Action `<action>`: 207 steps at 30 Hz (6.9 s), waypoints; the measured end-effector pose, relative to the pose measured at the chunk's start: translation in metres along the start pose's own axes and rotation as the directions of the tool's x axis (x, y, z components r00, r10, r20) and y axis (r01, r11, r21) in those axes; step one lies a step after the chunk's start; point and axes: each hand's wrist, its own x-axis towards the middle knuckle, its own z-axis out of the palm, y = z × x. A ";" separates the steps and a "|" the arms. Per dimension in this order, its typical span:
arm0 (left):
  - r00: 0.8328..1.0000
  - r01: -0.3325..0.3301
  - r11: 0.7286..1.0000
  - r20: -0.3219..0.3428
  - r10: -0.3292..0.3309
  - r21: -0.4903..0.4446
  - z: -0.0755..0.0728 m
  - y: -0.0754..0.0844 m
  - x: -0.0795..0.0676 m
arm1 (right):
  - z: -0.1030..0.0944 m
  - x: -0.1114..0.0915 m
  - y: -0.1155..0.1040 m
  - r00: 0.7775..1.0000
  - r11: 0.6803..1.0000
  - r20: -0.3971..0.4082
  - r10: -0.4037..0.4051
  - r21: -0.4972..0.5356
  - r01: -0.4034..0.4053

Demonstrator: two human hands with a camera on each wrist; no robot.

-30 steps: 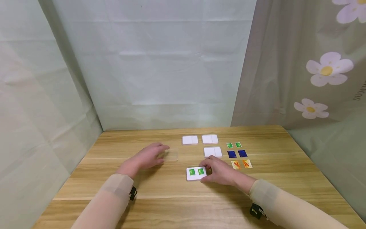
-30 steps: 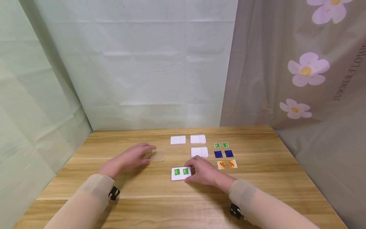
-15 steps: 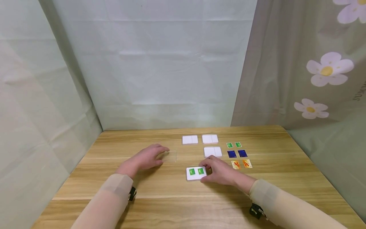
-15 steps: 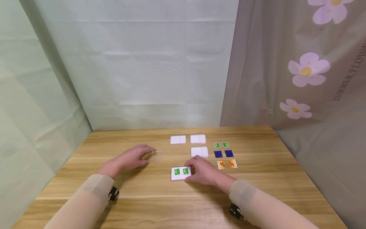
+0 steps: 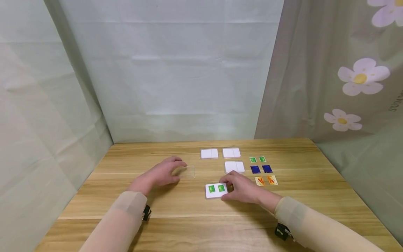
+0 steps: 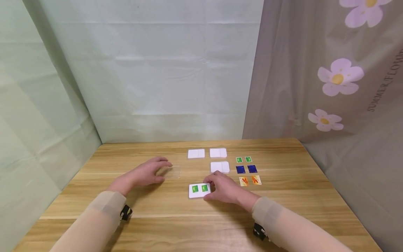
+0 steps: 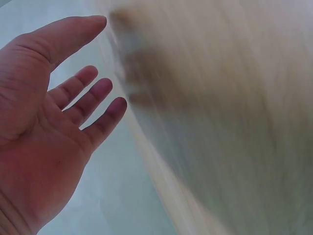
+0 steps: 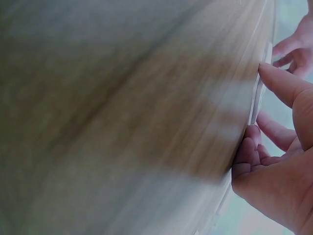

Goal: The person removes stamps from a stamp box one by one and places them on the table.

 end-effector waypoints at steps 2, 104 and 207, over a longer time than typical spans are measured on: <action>1.000 -0.015 1.000 -0.017 0.015 0.002 0.001 0.002 0.000 | 0.000 0.000 0.000 1.000 1.000 0.001 0.002 0.000 -0.002; 0.995 -0.084 0.995 0.045 0.086 -0.048 0.046 0.094 0.013 | -0.012 0.014 0.005 1.000 0.993 0.010 0.016 0.114 -0.018; 0.997 -0.062 0.997 0.044 0.064 -0.051 0.044 0.097 0.006 | -0.126 -0.060 0.149 0.939 0.977 -0.279 0.200 -0.020 -0.214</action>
